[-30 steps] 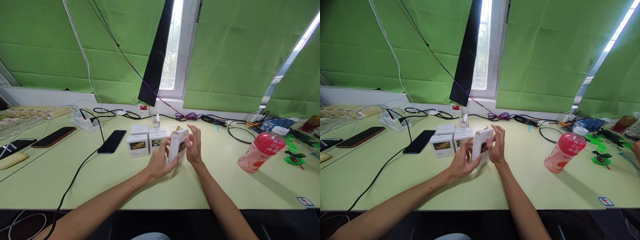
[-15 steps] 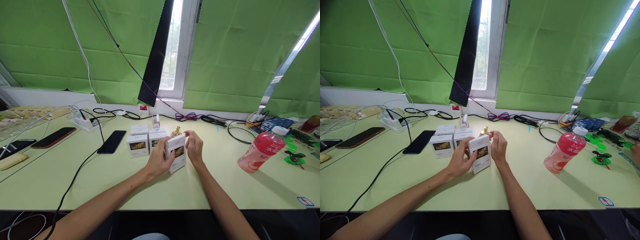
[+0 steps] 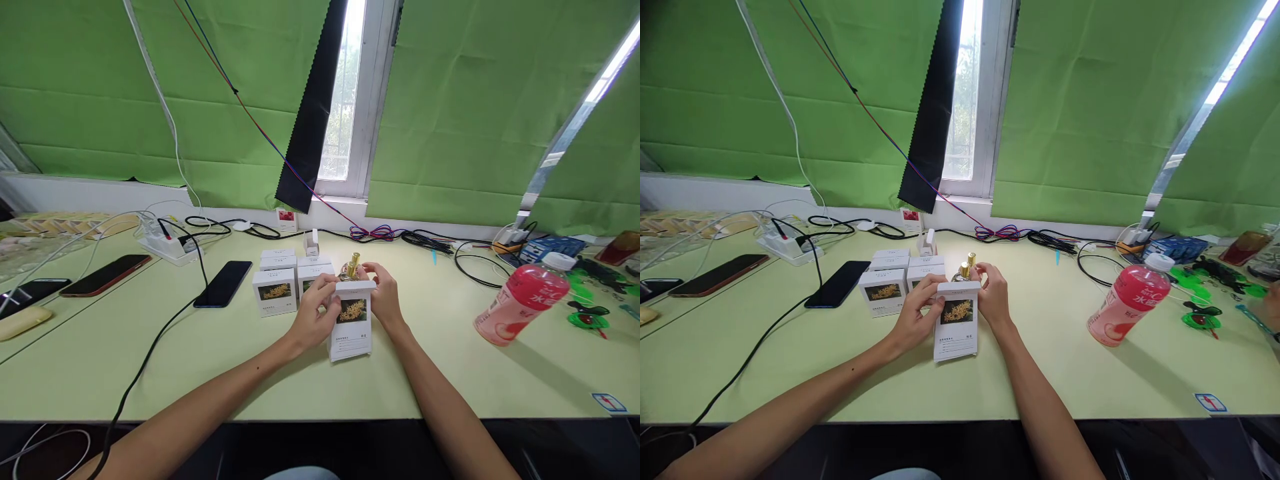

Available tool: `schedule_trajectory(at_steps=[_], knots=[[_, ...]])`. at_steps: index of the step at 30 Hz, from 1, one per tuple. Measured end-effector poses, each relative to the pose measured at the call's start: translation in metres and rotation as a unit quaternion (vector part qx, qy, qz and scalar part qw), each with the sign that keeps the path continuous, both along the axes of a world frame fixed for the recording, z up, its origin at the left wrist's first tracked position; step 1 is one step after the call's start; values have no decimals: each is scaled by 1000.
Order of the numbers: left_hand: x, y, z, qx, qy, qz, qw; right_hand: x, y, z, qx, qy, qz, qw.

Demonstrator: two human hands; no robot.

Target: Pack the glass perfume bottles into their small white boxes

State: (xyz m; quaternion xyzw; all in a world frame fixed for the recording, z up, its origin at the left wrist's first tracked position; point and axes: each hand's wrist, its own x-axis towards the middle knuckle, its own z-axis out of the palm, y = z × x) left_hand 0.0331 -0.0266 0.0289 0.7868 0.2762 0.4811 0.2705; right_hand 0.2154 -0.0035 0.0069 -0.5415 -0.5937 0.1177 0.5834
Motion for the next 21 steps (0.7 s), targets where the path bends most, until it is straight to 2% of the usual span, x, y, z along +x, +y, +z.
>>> schedule_trajectory(at_steps=[7, 13, 21], knots=[[-1, 4, 5, -91, -19, -48, 995, 4, 7, -9, -4, -29, 16, 999], [-2, 9, 5, -165, 43, -100, 980, 7, 9, -13, -1, -57, 5, 998], [-3, 10, 8, -169, 129, -106, 971, 7, 13, -18, -21, -77, 19, 997]])
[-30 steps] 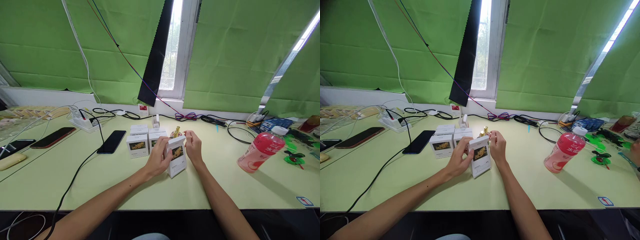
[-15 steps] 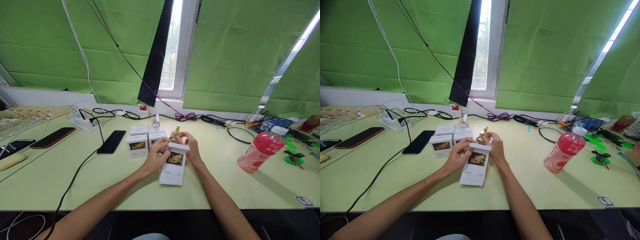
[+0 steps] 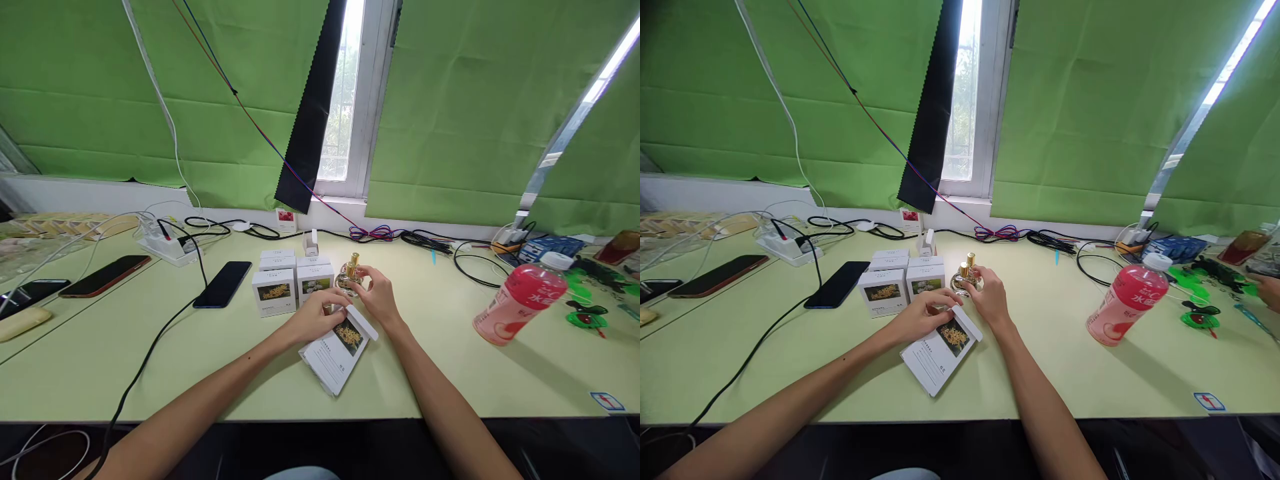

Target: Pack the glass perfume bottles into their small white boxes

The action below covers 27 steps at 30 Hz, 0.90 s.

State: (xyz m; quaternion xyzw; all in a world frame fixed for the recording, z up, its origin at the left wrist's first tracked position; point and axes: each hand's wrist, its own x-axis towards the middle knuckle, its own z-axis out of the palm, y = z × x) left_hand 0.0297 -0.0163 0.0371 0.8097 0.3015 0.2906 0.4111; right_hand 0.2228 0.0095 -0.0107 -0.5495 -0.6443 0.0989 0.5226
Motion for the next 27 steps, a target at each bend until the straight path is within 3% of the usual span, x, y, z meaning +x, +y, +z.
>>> schedule_trajectory(at_steps=[18, 22, 27], knots=[[0, 1, -18, 203, 58, -32, 977, -1, -1, 1, -4, -10, 39, 999], [-1, -1, -18, 281, 80, -69, 954, -3, -6, 3, -13, -12, 29, 999], [0, -5, -15, 388, 156, -63, 906, -2, -12, 3, -11, -46, 21, 999]])
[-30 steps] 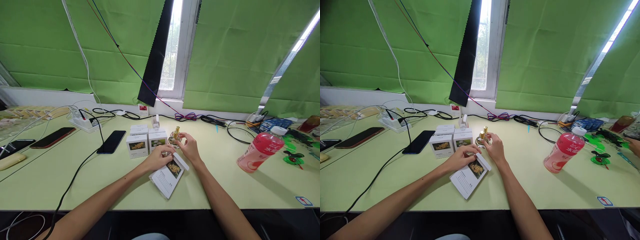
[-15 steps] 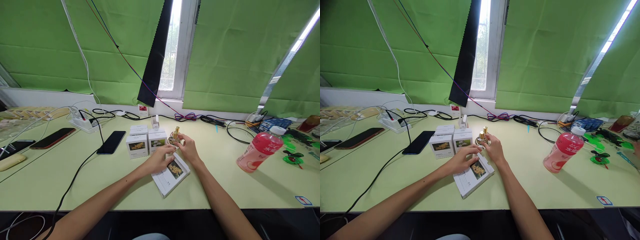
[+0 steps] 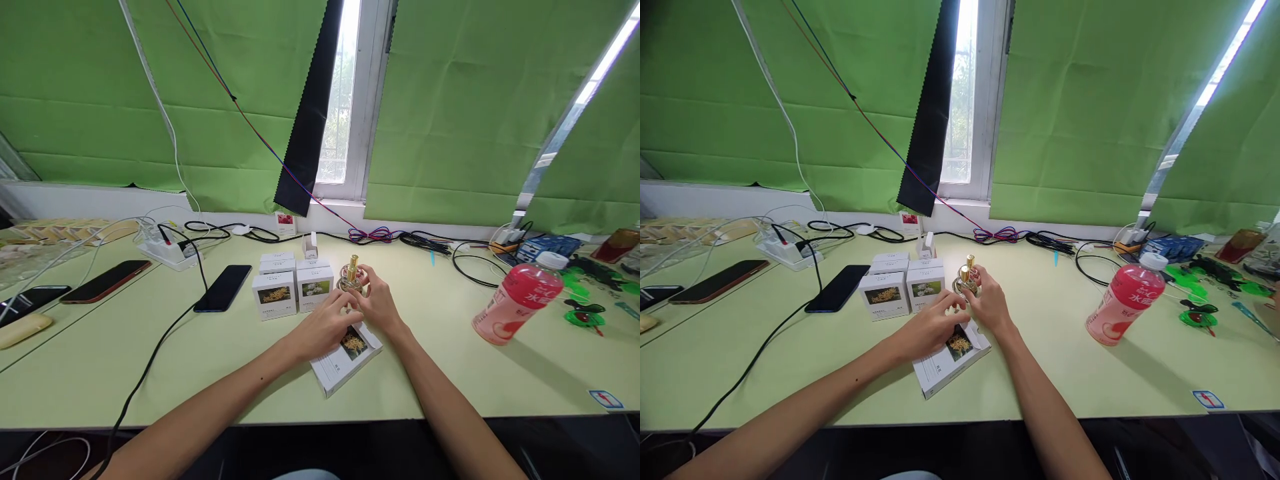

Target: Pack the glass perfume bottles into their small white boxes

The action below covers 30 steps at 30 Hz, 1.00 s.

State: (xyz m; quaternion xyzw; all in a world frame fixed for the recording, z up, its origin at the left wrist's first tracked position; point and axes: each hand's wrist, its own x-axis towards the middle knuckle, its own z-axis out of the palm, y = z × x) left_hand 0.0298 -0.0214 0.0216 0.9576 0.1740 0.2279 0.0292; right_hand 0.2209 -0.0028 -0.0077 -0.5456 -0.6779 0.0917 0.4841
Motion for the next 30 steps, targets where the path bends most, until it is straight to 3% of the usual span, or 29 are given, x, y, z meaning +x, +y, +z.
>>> schedule_trajectory(at_steps=[4, 9, 17, 25, 30], knots=[[2, -3, -1, 60, 18, 5, 998, 5, -8, -1, 20, -54, 3, 998], [7, 3, -3, 72, 18, 22, 997, 15, -14, -6, 36, -100, -7, 994], [28, 29, -4, 126, 58, -26, 990, 39, -22, -18, 74, -152, -56, 984], [66, 47, 9, 164, 150, 11, 975, 47, -31, -20, 67, -154, -139, 976], [70, 46, 15, 156, 172, 26, 972, 42, -34, -18, 51, -146, -157, 975]])
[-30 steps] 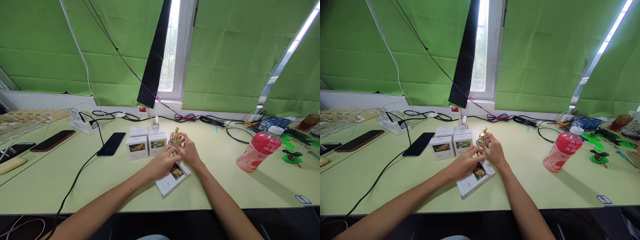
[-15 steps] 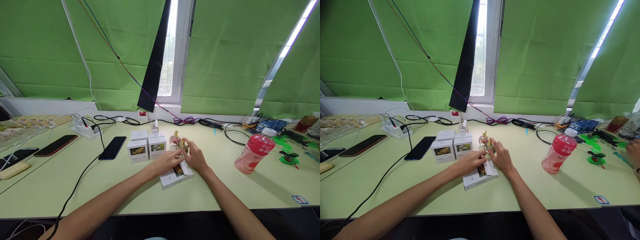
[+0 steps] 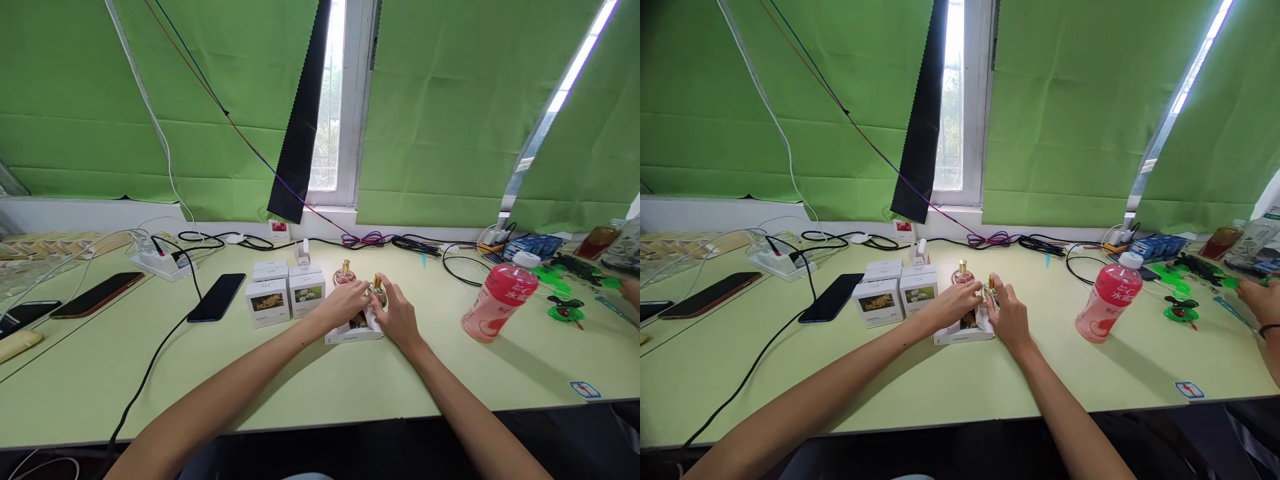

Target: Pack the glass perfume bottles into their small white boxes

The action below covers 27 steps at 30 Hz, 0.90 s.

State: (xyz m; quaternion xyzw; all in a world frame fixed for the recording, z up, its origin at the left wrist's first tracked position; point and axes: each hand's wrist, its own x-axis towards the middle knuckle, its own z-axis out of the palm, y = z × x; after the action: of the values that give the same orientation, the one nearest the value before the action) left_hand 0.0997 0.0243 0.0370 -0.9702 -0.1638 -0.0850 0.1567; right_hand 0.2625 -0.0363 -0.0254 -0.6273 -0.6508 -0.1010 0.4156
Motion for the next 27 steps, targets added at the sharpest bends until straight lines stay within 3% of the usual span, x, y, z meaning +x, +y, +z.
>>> schedule_trajectory(at_steps=[3, 8, 11, 15, 20, 27], knots=[[-7, -8, 6, -20, -8, 15, 1000, 0, -1, -1, -3, 2, -5, 1000], [-21, -29, 17, -158, -12, -15, 987, 1, 0, -3, -1, -6, -8, 1000], [-28, -38, 16, -214, -60, -25, 975, 1, 1, -4, -5, -11, -12, 1000], [-32, -39, 2, -197, -56, -19, 979, 1, 1, -3, -15, -11, -13, 1000], [-29, -36, -14, -149, -52, 42, 987, 1, 1, -2, -17, -2, -12, 1000], [-27, -35, -22, -183, -127, 63, 973, 1, 3, -3, -15, 22, -1, 1000]])
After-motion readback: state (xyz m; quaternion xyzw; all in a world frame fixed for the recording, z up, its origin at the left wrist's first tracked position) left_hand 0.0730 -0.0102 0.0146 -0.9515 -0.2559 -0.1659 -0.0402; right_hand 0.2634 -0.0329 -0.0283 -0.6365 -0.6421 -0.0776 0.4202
